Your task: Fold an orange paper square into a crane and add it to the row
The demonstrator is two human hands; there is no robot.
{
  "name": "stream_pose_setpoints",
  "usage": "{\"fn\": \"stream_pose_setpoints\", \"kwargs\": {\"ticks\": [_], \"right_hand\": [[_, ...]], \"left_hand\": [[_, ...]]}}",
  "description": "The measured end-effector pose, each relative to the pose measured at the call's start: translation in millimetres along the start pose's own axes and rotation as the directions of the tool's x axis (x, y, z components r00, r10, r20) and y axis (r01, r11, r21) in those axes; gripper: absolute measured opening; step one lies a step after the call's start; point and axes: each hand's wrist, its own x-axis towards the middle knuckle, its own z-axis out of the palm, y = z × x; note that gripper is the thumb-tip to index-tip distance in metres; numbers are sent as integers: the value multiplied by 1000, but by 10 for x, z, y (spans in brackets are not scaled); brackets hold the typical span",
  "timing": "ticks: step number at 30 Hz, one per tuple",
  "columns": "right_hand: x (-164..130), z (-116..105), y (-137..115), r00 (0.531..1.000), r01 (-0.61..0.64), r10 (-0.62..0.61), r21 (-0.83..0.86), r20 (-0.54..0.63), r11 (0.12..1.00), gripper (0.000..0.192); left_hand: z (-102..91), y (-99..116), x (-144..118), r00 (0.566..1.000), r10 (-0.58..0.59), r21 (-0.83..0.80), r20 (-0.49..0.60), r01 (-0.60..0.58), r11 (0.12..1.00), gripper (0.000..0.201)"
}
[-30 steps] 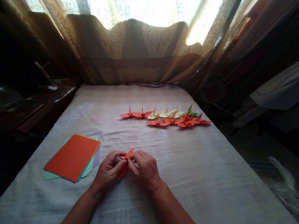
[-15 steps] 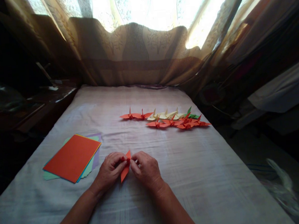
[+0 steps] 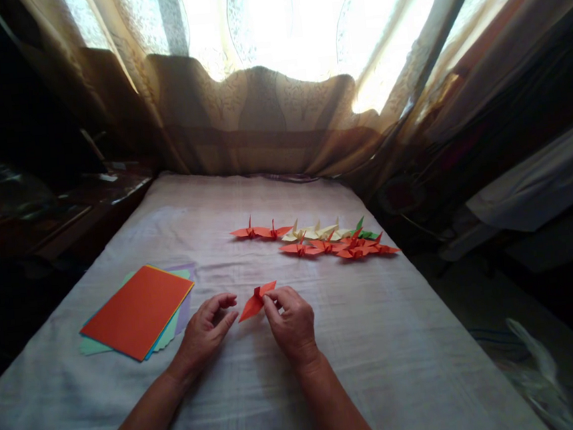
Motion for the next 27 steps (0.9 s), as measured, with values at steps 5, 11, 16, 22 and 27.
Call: {"fn": "stream_pose_setpoints", "kwargs": {"ticks": [5, 11, 16, 22, 27], "right_hand": [[-78, 108, 32, 998, 18, -13, -88, 53, 996, 18], [-121, 127, 37, 996, 42, -30, -141, 88, 989, 16], [-119, 97, 81, 995, 20, -12, -82, 95, 996, 17], [-130, 108, 76, 998, 1, 6, -100, 70, 995, 18], [-135, 97, 58, 992, -75, 75, -10, 103, 997, 25]], "left_hand": [[18, 93, 176, 994, 93, 9, 54, -94, 996, 31], [82, 127, 445, 980, 123, 47, 159, -132, 990, 11], [90, 38, 437, 985, 99, 51, 143, -107, 993, 14], [55, 19, 398, 990, 95, 87, 108, -104, 991, 13], [-5, 146, 235, 994, 78, 254, 78, -96, 963, 18]]}}
